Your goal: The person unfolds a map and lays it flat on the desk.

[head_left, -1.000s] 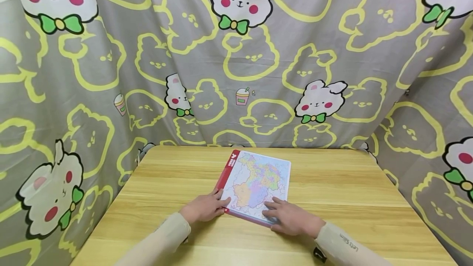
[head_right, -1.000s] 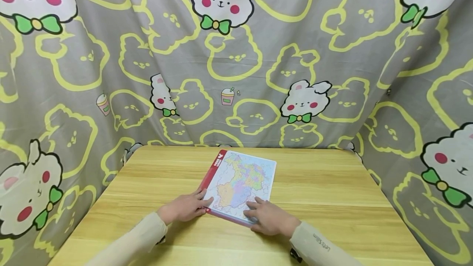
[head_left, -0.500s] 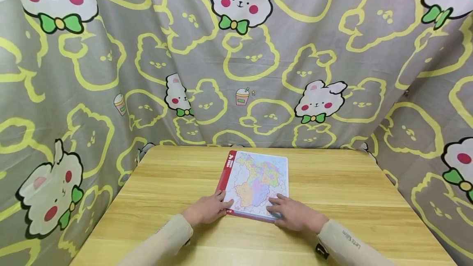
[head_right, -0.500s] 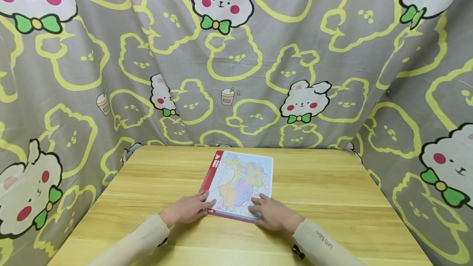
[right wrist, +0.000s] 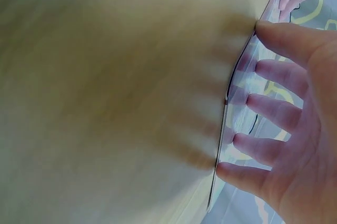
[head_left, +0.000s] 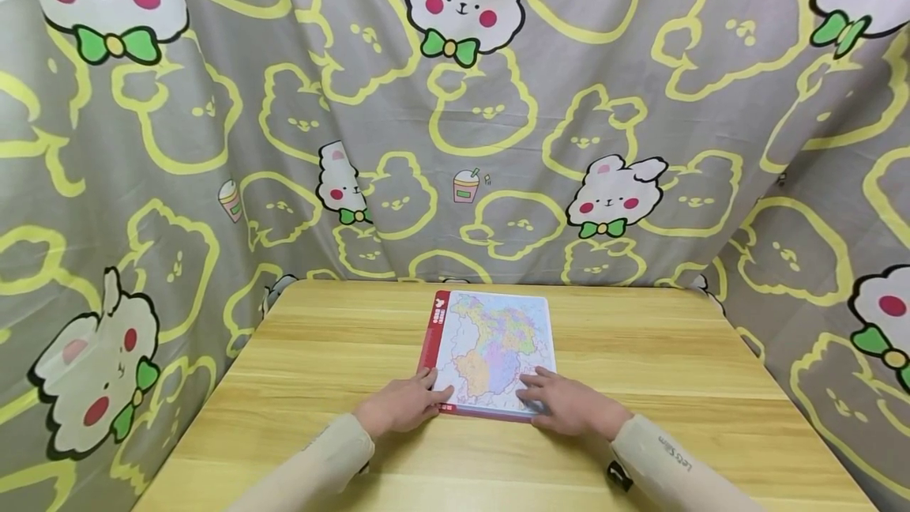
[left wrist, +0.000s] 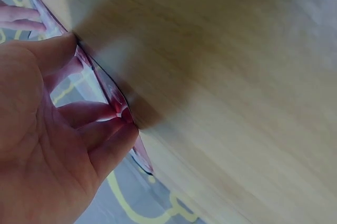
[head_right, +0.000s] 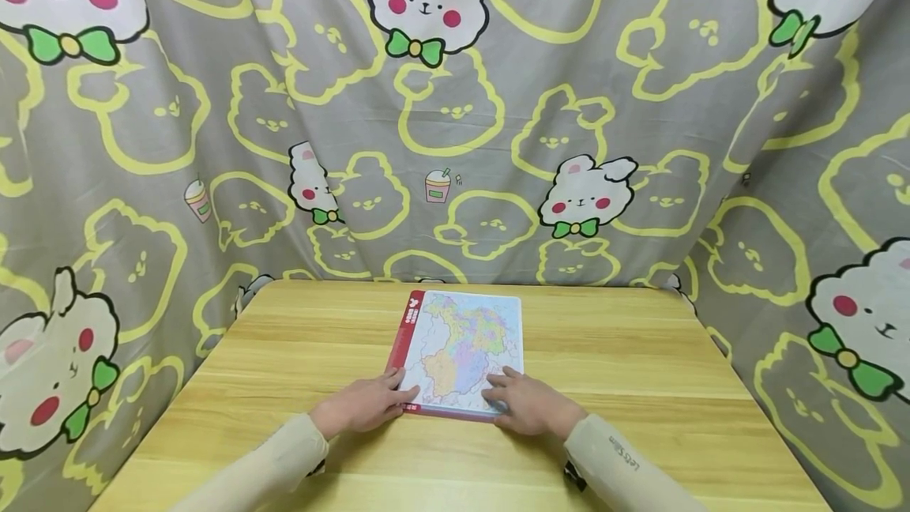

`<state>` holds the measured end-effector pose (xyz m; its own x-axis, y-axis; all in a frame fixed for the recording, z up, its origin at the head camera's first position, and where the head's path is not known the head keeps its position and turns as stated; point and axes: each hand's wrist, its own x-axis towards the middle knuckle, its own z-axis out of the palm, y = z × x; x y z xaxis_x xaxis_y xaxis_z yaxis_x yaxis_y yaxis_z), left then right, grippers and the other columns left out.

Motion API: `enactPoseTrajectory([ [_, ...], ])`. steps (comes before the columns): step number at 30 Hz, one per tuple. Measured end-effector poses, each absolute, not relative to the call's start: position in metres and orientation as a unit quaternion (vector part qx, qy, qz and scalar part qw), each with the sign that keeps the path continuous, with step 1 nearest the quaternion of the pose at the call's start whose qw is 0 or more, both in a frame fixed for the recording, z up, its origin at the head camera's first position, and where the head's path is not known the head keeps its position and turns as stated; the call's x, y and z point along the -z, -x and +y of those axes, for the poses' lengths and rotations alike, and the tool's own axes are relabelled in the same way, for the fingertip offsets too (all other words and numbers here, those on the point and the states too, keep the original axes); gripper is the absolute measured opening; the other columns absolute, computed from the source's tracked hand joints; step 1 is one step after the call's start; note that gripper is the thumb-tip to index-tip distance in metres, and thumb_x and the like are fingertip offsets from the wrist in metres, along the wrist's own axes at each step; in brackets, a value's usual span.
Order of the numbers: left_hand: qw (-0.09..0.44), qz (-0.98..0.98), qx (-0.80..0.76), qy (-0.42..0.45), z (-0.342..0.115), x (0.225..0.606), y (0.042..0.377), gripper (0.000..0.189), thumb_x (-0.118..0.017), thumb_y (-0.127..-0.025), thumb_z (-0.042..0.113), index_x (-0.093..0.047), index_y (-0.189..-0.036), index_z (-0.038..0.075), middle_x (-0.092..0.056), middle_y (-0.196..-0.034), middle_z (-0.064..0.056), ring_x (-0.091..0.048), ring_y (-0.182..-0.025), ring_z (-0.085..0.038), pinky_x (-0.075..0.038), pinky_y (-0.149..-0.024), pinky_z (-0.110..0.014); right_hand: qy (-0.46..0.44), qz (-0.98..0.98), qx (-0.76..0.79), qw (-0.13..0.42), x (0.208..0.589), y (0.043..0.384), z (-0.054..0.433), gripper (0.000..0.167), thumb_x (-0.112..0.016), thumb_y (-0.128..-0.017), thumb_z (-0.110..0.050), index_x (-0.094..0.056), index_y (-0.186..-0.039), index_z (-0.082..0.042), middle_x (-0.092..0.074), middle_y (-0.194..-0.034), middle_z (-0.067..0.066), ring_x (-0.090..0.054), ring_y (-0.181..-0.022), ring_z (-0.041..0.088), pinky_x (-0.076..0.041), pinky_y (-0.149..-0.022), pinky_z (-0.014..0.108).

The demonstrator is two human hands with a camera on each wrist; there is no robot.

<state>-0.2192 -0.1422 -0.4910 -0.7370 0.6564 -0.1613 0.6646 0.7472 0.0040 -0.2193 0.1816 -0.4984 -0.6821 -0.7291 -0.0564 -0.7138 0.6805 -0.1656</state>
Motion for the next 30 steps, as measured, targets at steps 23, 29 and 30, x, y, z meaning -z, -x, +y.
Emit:
enactPoseTrajectory([
  [23, 0.080, 0.936, 0.034, -0.341, -0.127, 0.490, 0.224, 0.045, -0.053, -0.097, 0.033, -0.047, -0.141, 0.029, -0.038, -0.145, -0.019, -0.038, -0.132, -0.033, -0.042, -0.097, -0.043, 0.374, 0.921, 0.091, 0.062, 0.496, 0.236, 0.187, 0.048, -0.063, -0.090, -0.029, -0.056, -0.131, -0.004, -0.044, -0.140, 0.020, -0.034, -0.128, 0.050, -0.031, -0.102, 0.056],
  [29, 0.083, 0.937, 0.029, -0.337, -0.125, 0.489, 0.226, 0.045, -0.053, -0.097, 0.032, -0.047, -0.141, 0.030, -0.038, -0.145, -0.019, -0.037, -0.133, -0.033, -0.041, -0.099, -0.043, 0.367, 0.923, 0.095, 0.066, 0.496, 0.239, 0.188, 0.048, -0.063, -0.090, -0.028, -0.056, -0.131, -0.004, -0.043, -0.141, 0.020, -0.032, -0.130, 0.048, -0.030, -0.104, 0.054],
  [30, 0.084, 0.937, 0.027, -0.337, -0.125, 0.488, 0.227, 0.045, -0.053, -0.097, 0.032, -0.047, -0.141, 0.029, -0.038, -0.145, -0.019, -0.037, -0.133, -0.033, -0.040, -0.099, -0.043, 0.366, 0.923, 0.094, 0.066, 0.496, 0.239, 0.188, 0.048, -0.063, -0.090, -0.027, -0.056, -0.131, -0.004, -0.043, -0.141, 0.020, -0.032, -0.130, 0.048, -0.030, -0.104, 0.054],
])
